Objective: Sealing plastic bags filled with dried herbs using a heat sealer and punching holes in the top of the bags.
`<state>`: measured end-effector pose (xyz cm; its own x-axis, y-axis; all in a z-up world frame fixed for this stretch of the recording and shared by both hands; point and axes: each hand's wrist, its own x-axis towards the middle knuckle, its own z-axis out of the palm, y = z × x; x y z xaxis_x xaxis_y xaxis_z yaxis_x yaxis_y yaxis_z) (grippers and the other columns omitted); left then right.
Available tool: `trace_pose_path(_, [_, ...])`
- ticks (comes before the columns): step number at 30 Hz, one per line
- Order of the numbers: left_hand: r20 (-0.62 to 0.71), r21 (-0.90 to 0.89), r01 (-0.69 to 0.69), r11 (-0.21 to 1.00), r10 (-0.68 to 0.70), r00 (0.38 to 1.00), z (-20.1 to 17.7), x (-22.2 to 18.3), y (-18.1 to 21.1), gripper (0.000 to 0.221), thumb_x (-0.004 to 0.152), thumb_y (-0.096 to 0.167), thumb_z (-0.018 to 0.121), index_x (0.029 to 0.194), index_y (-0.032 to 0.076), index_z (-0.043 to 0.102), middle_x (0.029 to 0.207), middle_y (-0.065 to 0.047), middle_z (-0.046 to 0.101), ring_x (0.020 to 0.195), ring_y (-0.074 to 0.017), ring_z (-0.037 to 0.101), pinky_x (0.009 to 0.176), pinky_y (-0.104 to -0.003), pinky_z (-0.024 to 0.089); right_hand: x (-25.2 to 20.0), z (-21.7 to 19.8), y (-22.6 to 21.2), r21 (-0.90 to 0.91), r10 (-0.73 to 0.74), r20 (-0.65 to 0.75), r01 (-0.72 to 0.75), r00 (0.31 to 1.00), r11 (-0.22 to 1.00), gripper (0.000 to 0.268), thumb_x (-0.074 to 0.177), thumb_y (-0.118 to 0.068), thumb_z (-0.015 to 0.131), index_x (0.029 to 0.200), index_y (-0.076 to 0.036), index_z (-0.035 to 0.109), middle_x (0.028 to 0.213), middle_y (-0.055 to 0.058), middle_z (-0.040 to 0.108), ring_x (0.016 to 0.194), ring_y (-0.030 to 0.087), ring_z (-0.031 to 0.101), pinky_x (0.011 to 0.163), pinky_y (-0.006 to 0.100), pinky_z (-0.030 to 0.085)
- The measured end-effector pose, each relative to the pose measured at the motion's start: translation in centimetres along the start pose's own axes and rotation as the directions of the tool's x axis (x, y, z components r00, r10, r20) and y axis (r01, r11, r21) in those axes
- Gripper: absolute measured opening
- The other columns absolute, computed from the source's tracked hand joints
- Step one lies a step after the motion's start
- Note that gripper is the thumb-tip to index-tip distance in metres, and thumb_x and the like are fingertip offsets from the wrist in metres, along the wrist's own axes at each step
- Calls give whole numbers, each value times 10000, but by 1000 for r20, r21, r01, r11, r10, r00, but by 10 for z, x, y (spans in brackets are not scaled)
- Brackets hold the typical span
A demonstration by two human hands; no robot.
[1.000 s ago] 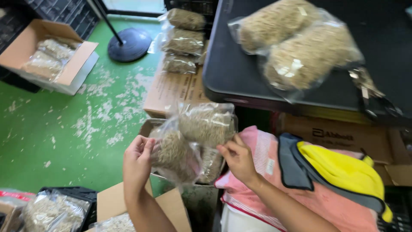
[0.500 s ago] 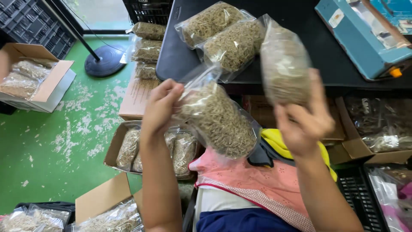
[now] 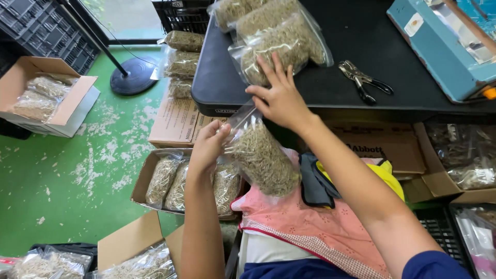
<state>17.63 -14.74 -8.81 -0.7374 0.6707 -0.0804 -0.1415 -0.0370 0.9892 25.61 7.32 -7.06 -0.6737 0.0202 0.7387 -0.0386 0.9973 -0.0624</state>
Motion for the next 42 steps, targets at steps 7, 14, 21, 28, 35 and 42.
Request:
trace_pose_path(7, [253,136,-221,966,182,950,16,39,5,146,947,133,715,812,85,689,603,45,438,552,-56,412,491,-206,338,-38,-37,2,550,217,157,-268,963,791,547,860,-362,863,1345,-217,654,1367,48,644,1172,261,695,1024,434,523])
trace_pose_path(14, [597,515,-263,816,-122,793,45,11,43,215,985,115,587,928,20,772,702,-80,623,641,-185,534,628,-306,466,-110,-50,-1,644,506,499,-691,704,327,161,919,-95,789,1070,-131,743,909,21,787,842,58,739,808,230,598])
trace_pose_path(21, [476,681,-201,704,-217,852,55,50,-1,116,752,163,769,841,154,844,653,-96,689,598,-177,662,557,-336,568,-108,-66,-34,119,-63,-101,75,993,990,319,916,-230,831,1213,-156,742,1244,65,726,1241,317,645,1122,586,398])
trace_pose_path(28, [344,611,20,792,-288,894,60,40,-5,110,773,134,803,808,31,798,616,-98,671,610,-155,667,565,-237,563,-112,-52,-31,0,-244,-183,248,953,969,72,961,-226,782,975,-156,772,1129,33,750,1079,253,708,1044,511,515])
trace_pose_path(35, [303,669,-49,742,-213,929,67,55,-32,70,751,170,782,736,102,794,537,-83,623,553,-185,649,503,-267,537,-109,-47,-24,-57,-218,67,222,974,973,208,980,-289,724,876,-135,631,977,-1,662,982,211,673,938,412,526])
trace_pose_path(42, [217,738,-133,662,-46,975,74,60,-39,96,747,201,712,664,162,741,575,-74,648,693,-286,718,655,-348,582,-107,-67,-27,-41,-174,211,187,962,982,285,1029,-292,649,845,-81,596,1128,59,667,1036,254,680,886,395,545])
